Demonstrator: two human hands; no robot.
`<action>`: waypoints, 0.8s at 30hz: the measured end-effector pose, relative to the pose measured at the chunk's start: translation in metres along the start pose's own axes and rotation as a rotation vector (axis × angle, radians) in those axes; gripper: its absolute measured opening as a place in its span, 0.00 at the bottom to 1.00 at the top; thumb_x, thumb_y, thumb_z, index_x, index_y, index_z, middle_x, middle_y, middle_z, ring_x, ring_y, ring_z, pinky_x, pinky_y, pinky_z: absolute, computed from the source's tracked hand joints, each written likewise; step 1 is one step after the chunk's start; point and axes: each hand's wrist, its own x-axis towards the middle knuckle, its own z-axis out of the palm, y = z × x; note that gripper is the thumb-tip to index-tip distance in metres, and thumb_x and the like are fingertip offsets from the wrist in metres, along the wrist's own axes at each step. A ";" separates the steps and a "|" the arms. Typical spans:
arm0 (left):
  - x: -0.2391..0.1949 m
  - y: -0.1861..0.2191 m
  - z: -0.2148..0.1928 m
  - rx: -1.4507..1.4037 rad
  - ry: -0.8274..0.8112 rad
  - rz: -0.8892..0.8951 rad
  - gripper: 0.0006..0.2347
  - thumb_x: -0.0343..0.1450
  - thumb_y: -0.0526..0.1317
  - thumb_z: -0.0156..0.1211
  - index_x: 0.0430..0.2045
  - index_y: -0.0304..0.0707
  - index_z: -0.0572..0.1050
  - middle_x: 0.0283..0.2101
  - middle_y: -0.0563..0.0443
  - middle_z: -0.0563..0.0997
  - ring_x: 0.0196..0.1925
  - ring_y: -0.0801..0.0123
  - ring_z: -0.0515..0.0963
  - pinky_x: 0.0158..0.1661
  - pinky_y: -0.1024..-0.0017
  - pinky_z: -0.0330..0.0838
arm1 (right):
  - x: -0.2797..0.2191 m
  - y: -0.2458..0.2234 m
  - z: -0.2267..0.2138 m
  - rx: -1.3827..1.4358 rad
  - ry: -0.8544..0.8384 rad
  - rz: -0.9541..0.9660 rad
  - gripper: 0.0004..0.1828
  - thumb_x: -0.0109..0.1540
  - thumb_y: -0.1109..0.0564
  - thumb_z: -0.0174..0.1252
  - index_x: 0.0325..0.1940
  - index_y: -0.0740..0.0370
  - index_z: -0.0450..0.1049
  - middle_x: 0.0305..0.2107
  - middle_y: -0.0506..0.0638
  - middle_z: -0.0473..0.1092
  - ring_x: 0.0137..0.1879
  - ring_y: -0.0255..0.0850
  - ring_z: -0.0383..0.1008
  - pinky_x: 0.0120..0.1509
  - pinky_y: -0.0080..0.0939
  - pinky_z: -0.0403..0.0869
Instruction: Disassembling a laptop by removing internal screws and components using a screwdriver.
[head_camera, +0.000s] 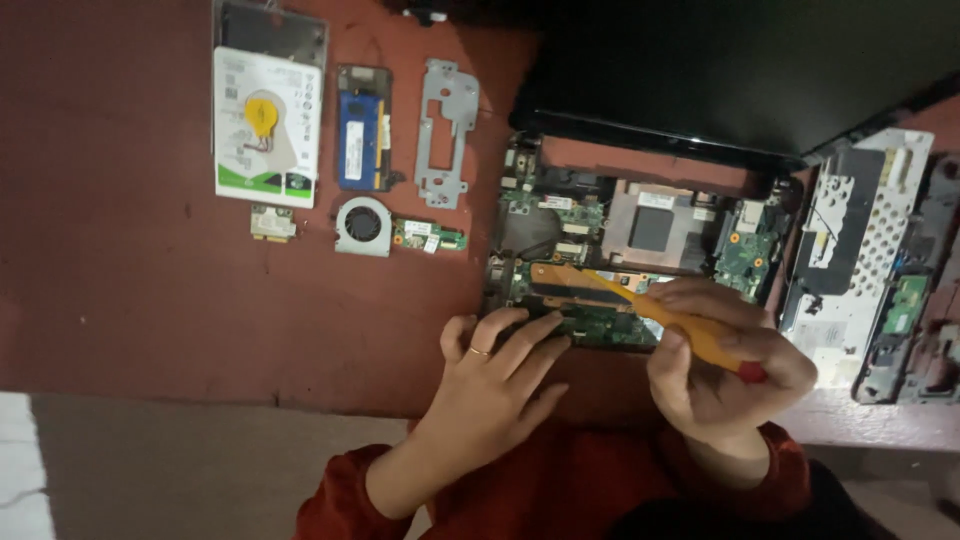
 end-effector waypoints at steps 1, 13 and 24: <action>0.001 0.000 -0.002 0.005 -0.010 0.011 0.16 0.69 0.47 0.63 0.48 0.45 0.75 0.59 0.56 0.71 0.60 0.60 0.65 0.52 0.55 0.51 | -0.002 0.000 0.001 -0.003 0.015 0.005 0.16 0.65 0.63 0.49 0.50 0.58 0.49 0.34 0.65 0.66 0.39 0.50 0.76 0.46 0.49 0.81; 0.002 0.004 0.000 0.080 0.000 0.016 0.14 0.68 0.47 0.63 0.45 0.44 0.76 0.56 0.59 0.73 0.55 0.63 0.69 0.50 0.56 0.52 | -0.017 0.003 -0.002 0.112 -0.028 0.015 0.14 0.63 0.65 0.52 0.48 0.57 0.56 0.41 0.64 0.68 0.46 0.54 0.77 0.53 0.50 0.82; 0.001 0.003 -0.001 0.013 -0.021 -0.002 0.14 0.69 0.43 0.63 0.47 0.42 0.76 0.57 0.58 0.73 0.56 0.62 0.68 0.51 0.55 0.53 | -0.012 -0.001 -0.003 0.091 -0.073 -0.019 0.16 0.62 0.67 0.52 0.45 0.58 0.52 0.42 0.65 0.67 0.46 0.55 0.77 0.54 0.50 0.82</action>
